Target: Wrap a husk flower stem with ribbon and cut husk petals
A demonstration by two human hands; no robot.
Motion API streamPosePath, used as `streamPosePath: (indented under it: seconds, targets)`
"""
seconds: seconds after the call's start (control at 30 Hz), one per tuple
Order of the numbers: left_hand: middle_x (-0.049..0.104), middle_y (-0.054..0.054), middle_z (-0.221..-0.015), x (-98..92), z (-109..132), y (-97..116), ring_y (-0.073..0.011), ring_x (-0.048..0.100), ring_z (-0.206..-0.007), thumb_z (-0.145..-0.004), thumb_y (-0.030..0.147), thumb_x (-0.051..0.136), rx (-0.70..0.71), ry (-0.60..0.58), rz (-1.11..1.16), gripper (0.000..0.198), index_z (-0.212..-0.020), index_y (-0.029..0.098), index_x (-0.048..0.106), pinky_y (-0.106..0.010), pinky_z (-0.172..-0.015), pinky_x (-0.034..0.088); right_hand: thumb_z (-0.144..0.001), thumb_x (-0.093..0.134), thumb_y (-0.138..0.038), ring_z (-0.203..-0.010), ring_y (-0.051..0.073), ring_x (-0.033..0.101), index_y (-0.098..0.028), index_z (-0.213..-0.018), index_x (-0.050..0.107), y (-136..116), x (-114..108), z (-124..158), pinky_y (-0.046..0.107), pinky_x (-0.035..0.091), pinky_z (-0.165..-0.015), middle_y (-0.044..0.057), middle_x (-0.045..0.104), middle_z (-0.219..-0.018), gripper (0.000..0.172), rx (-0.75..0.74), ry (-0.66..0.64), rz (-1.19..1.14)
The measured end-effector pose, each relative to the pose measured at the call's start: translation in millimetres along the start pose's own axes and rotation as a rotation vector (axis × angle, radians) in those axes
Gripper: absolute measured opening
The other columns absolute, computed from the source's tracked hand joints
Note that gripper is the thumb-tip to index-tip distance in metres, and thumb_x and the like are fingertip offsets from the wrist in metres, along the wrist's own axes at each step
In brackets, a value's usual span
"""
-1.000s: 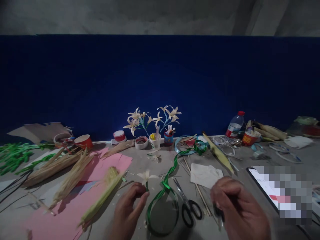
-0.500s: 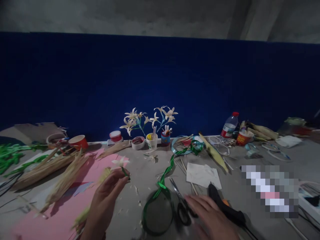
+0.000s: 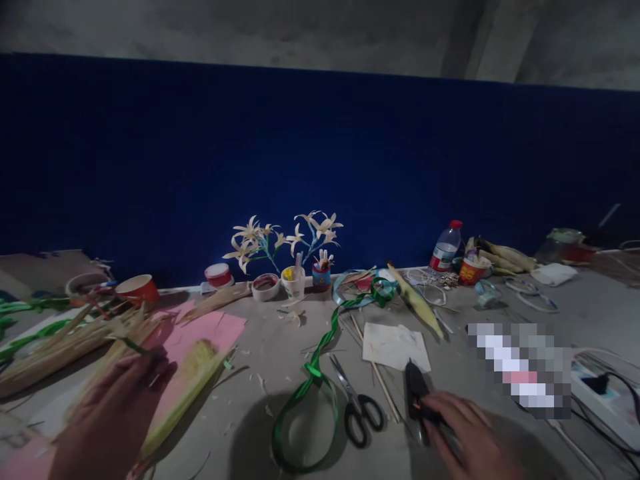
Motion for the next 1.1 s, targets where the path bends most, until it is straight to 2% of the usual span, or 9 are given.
streamPosePath:
  seconds: [0.07,0.17,0.27,0.43,0.53,0.67,0.8,0.9,1.1]
  targets:
    - [0.073,-0.001,-0.08,13.7,11.8,-17.4,-0.0193,0.066,-0.073,-0.049,0.033,0.09,-0.089,-0.062,0.01,0.031,-0.072,0.021,0.073,-0.03,-0.067,0.054,-0.081,0.056,-0.042,-0.102,0.033,0.071,-0.018,-0.108,0.073,15.5,4.2,-0.2,0.045,0.059,-0.087,0.015,0.075,-0.113,0.04,0.072,-0.045,0.083]
    - [0.072,-0.002,-0.073,48.8,39.1,-47.2,-0.0157,0.062,-0.067,-0.054,0.038,0.09,-0.31,-0.312,0.074,0.033,-0.071,0.018,0.071,-0.025,-0.064,0.051,-0.081,0.052,-0.041,-0.105,0.033,0.07,-0.015,-0.115,0.071,27.5,13.0,-1.8,0.046,0.057,-0.089,0.017,0.073,-0.117,0.047,0.103,-0.148,0.12]
    - [0.068,0.0,-0.069,73.9,61.1,-62.5,-0.0127,0.057,-0.064,-0.063,0.038,0.086,-0.369,-0.494,0.128,0.028,-0.071,0.018,0.069,-0.023,-0.064,0.047,-0.079,0.053,-0.035,-0.112,0.033,0.066,-0.013,-0.123,0.067,32.6,18.6,-2.5,0.044,0.055,-0.093,0.018,0.069,-0.124,0.051,0.069,-0.24,0.118]
    - [0.065,0.0,-0.067,86.2,74.8,-77.6,-0.0133,0.055,-0.062,-0.067,0.034,0.084,-0.412,-0.581,0.133,0.025,-0.08,0.019,0.068,-0.024,-0.061,0.041,-0.077,0.051,-0.027,-0.121,0.034,0.06,-0.009,-0.123,0.066,35.1,21.6,-5.8,0.046,0.05,-0.1,0.023,0.062,-0.132,0.051,0.052,-0.31,0.114]
    - [0.064,-0.001,-0.069,91.6,80.7,-80.9,-0.0144,0.054,-0.064,-0.069,0.032,0.082,-0.448,-0.65,0.157,0.023,-0.076,0.017,0.066,-0.026,-0.064,0.04,-0.07,0.05,-0.018,-0.124,0.032,0.058,-0.01,-0.119,0.065,29.2,24.0,-13.3,0.045,0.047,-0.103,0.022,0.057,-0.139,0.052,0.073,-0.352,0.119]
    - [0.064,-0.002,-0.07,94.4,84.2,-78.6,-0.0143,0.051,-0.065,-0.069,0.033,0.08,-0.461,-0.635,0.202,0.022,-0.071,0.017,0.065,-0.025,-0.064,0.039,-0.061,0.049,-0.012,-0.131,0.032,0.051,-0.01,-0.11,0.065,19.0,21.1,-28.1,0.044,0.043,-0.106,0.022,0.044,-0.149,0.051,0.061,-0.415,0.093]
    - [0.062,0.0,-0.075,90.8,84.2,-76.9,-0.0135,0.051,-0.066,-0.064,0.034,0.085,-0.481,-0.562,0.177,0.025,-0.07,0.017,0.067,-0.025,-0.066,0.039,-0.056,0.05,-0.011,-0.117,0.032,0.063,-0.012,-0.118,0.064,20.7,13.7,-40.0,0.043,0.048,-0.099,0.018,0.065,-0.131,0.064,0.072,-0.419,0.032]
    - [0.061,0.0,-0.074,86.9,82.3,-77.6,-0.0139,0.051,-0.066,-0.06,0.033,0.087,-0.478,-0.512,0.17,0.026,-0.069,0.018,0.068,-0.025,-0.065,0.04,-0.059,0.051,-0.014,-0.108,0.031,0.068,-0.014,-0.122,0.061,28.2,9.8,-45.1,0.043,0.05,-0.094,0.016,0.072,-0.119,0.064,0.09,-0.375,-0.011]
    - [0.061,0.0,-0.072,85.4,77.4,-76.4,-0.013,0.048,-0.066,-0.058,0.033,0.088,-0.446,-0.504,0.166,0.026,-0.068,0.018,0.069,-0.023,-0.063,0.04,-0.071,0.054,-0.03,-0.089,0.028,0.074,-0.022,-0.105,0.067,49.3,3.7,-53.4,0.036,0.058,-0.076,0.008,0.08,-0.1,0.037,0.156,-0.189,-0.191]
Point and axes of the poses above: each hand's wrist, its own z-axis away from the middle knuckle, its own x-axis out of the palm, y = z × x, the point moved 5 cm from there along -z, towards the middle knuckle
